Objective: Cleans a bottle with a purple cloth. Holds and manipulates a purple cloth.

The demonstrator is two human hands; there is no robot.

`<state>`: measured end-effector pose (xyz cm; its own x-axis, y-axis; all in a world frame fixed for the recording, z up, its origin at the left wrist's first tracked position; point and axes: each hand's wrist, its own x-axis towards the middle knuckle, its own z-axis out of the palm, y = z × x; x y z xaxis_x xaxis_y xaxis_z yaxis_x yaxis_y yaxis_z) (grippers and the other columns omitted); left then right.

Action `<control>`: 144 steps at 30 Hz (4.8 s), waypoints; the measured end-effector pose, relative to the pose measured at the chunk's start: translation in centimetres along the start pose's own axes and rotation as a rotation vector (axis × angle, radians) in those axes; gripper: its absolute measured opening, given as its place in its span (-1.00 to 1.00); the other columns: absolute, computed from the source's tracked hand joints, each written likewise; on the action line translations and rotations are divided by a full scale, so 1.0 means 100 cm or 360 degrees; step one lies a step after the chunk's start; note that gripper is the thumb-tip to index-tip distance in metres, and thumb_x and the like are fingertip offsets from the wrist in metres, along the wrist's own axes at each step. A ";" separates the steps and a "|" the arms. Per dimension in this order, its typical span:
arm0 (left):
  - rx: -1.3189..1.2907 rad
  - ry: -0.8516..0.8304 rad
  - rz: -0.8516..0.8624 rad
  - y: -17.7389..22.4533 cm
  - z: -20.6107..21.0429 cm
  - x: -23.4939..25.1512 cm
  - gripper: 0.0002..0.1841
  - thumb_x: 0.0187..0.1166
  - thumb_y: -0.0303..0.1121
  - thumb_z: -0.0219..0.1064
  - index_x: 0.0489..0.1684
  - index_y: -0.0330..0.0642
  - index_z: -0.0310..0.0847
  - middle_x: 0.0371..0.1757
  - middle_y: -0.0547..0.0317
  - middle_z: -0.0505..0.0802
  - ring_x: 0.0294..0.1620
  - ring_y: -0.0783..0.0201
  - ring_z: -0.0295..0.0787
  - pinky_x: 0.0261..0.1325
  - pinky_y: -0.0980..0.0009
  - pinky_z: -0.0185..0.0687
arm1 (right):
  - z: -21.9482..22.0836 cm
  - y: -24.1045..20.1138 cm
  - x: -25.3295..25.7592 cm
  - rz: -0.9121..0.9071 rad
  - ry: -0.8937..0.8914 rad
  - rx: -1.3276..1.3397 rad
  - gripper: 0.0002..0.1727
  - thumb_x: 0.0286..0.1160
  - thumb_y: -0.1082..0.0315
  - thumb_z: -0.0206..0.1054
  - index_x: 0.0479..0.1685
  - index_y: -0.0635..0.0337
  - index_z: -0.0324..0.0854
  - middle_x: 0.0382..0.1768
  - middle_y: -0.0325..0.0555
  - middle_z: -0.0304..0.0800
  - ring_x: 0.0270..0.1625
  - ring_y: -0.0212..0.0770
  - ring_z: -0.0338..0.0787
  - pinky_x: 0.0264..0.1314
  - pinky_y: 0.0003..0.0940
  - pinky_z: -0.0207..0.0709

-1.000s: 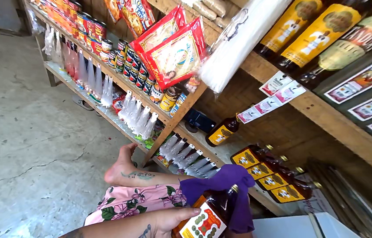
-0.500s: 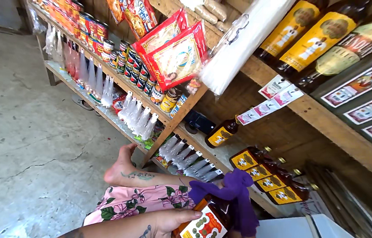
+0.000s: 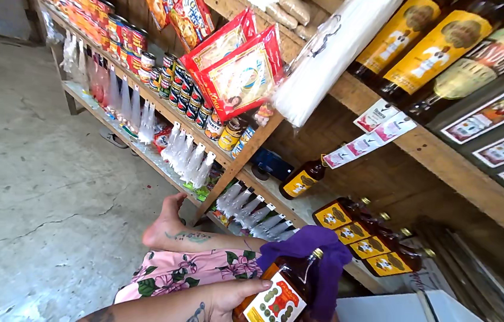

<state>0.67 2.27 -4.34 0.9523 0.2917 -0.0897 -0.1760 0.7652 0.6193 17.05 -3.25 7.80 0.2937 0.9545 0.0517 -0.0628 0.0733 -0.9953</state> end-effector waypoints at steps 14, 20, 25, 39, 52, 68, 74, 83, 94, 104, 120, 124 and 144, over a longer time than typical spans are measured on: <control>-0.0065 0.0036 -0.0064 0.001 0.001 0.002 -0.57 0.77 0.14 0.02 0.30 0.10 0.57 0.10 0.24 0.87 0.14 0.32 0.84 0.19 0.30 0.79 | -0.013 0.044 0.051 -0.0016 0.0092 0.0425 -0.55 0.89 0.11 -0.33 0.15 0.04 0.50 -0.22 -0.39 0.84 -0.12 -0.55 0.83 -0.06 -0.53 0.76; -0.0115 0.0017 -0.0022 0.001 -0.001 0.003 -0.56 0.79 0.14 -0.02 0.28 0.10 0.58 0.09 0.22 0.87 0.14 0.32 0.84 0.18 0.31 0.80 | -0.028 0.062 0.061 -0.0021 -0.0042 0.0543 -0.51 0.86 0.06 -0.26 -0.05 -0.07 0.66 -0.22 -0.37 0.93 -0.08 -0.51 0.88 0.00 -0.47 0.80; -0.0133 0.0095 -0.0008 0.003 0.002 0.000 -0.56 0.80 0.13 -0.07 0.23 0.08 0.57 0.05 0.23 0.87 0.12 0.31 0.84 0.17 0.30 0.79 | -0.019 0.051 0.045 -0.0041 0.0010 0.0075 -0.81 0.68 0.31 0.10 0.10 0.08 0.54 -0.28 -0.46 0.92 -0.17 -0.57 0.89 -0.02 -0.55 0.80; -0.0073 -0.0003 0.0045 -0.001 0.002 0.002 -0.58 0.78 0.10 -0.03 0.23 0.08 0.57 0.04 0.25 0.88 0.11 0.33 0.84 0.19 0.33 0.79 | -0.055 0.042 0.012 0.0021 -0.0441 -0.0113 -0.44 0.27 -0.05 0.59 0.17 0.01 0.57 -0.14 -0.45 0.94 -0.06 -0.53 0.89 0.13 -0.51 0.77; -0.0077 0.0047 0.0135 -0.001 0.001 0.002 -0.56 0.69 0.18 0.07 0.20 0.09 0.57 0.01 0.25 0.89 0.08 0.34 0.85 0.16 0.34 0.80 | -0.060 0.054 0.004 0.0259 -0.0539 -0.0137 -0.62 0.33 0.26 0.55 0.13 0.07 0.63 -0.16 -0.37 0.96 -0.09 -0.44 0.91 0.13 -0.40 0.79; 0.0432 0.0058 0.0499 -0.014 0.001 -0.013 -0.51 0.54 0.12 0.37 0.33 0.11 0.59 0.17 0.34 0.90 0.20 0.37 0.84 0.35 0.31 0.72 | -0.041 0.014 0.049 -0.0766 -0.0750 -0.0450 -0.13 0.46 0.22 0.50 0.74 0.38 0.18 0.63 0.10 0.45 0.59 -0.34 0.53 0.65 -0.36 0.43; 0.0464 0.0193 0.0569 -0.011 0.020 -0.010 -0.31 0.36 0.39 0.33 0.25 0.04 0.69 0.12 0.31 0.92 0.20 0.39 0.84 0.32 0.34 0.74 | -0.031 0.050 0.038 -0.1045 -0.0399 -0.0489 -0.08 0.65 0.07 0.31 0.79 0.52 -0.03 0.74 0.28 0.23 0.76 -0.28 0.32 0.81 -0.37 0.21; 0.0334 0.0655 0.0549 -0.009 0.034 -0.002 -0.28 0.66 0.42 -0.24 0.12 0.09 0.67 -0.03 0.43 0.90 0.09 0.52 0.82 0.12 0.48 0.76 | -0.035 0.086 0.019 -0.1567 -0.0271 -0.1252 -0.39 0.61 0.07 0.25 0.65 0.02 0.42 0.59 0.40 0.43 0.74 0.24 0.33 0.79 -0.03 0.23; 0.0205 0.0555 0.0465 -0.013 0.016 -0.009 -0.44 0.73 0.28 -0.06 0.02 0.10 0.75 -0.07 0.36 0.93 0.01 0.48 0.85 0.13 0.44 0.76 | -0.033 0.086 0.026 -0.1770 -0.0684 -0.1617 -0.42 0.37 -0.18 0.32 0.47 -0.48 0.58 0.59 -0.30 0.58 0.65 0.01 0.48 0.54 0.21 0.35; 0.0155 0.0553 0.0394 -0.004 0.033 -0.024 -0.46 0.82 0.18 -0.28 0.11 0.05 0.54 -0.08 0.45 0.89 -0.02 0.53 0.84 0.04 0.50 0.74 | -0.020 0.079 0.039 -0.1563 -0.0413 -0.1443 -0.40 0.58 -0.27 0.10 0.59 -0.38 0.44 0.66 -0.09 0.48 0.79 0.12 0.27 0.76 0.27 0.06; -0.0159 0.0384 0.0425 0.004 0.017 -0.012 -0.49 0.86 -0.02 -0.36 -0.08 0.10 0.61 -0.19 0.38 0.88 -0.10 0.49 0.82 0.03 0.45 0.74 | -0.019 0.082 0.033 -0.1949 -0.0857 -0.1532 -0.61 0.70 -0.16 0.08 0.38 -0.44 0.58 0.48 -0.41 0.66 0.64 -0.24 0.44 0.65 -0.16 0.13; -0.0059 0.0234 0.0314 0.000 0.001 -0.006 -0.49 0.81 0.16 -0.22 0.08 0.14 0.65 -0.04 0.36 0.89 0.03 0.49 0.82 0.08 0.45 0.76 | -0.026 0.074 0.042 -0.1920 -0.0645 -0.1564 -0.56 0.67 -0.21 0.06 0.45 -0.45 0.49 0.49 -0.36 0.62 0.68 -0.17 0.39 0.70 -0.04 0.11; -0.0028 0.0568 0.0140 0.014 0.029 -0.018 -0.48 0.91 -0.06 -0.41 -0.05 0.12 0.60 -0.23 0.41 0.86 -0.14 0.55 0.80 -0.04 0.54 0.72 | -0.018 0.081 0.041 -0.1696 -0.0394 -0.1408 -0.50 0.53 -0.26 0.21 0.36 -0.34 0.58 0.19 -0.18 0.73 0.41 -0.18 0.63 0.63 -0.15 0.31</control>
<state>-0.62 1.16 -1.03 0.7871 0.5361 -0.3049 -0.2606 0.7372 0.6234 19.46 0.78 -0.20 -0.3599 0.5888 0.7238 0.7200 0.6686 -0.1859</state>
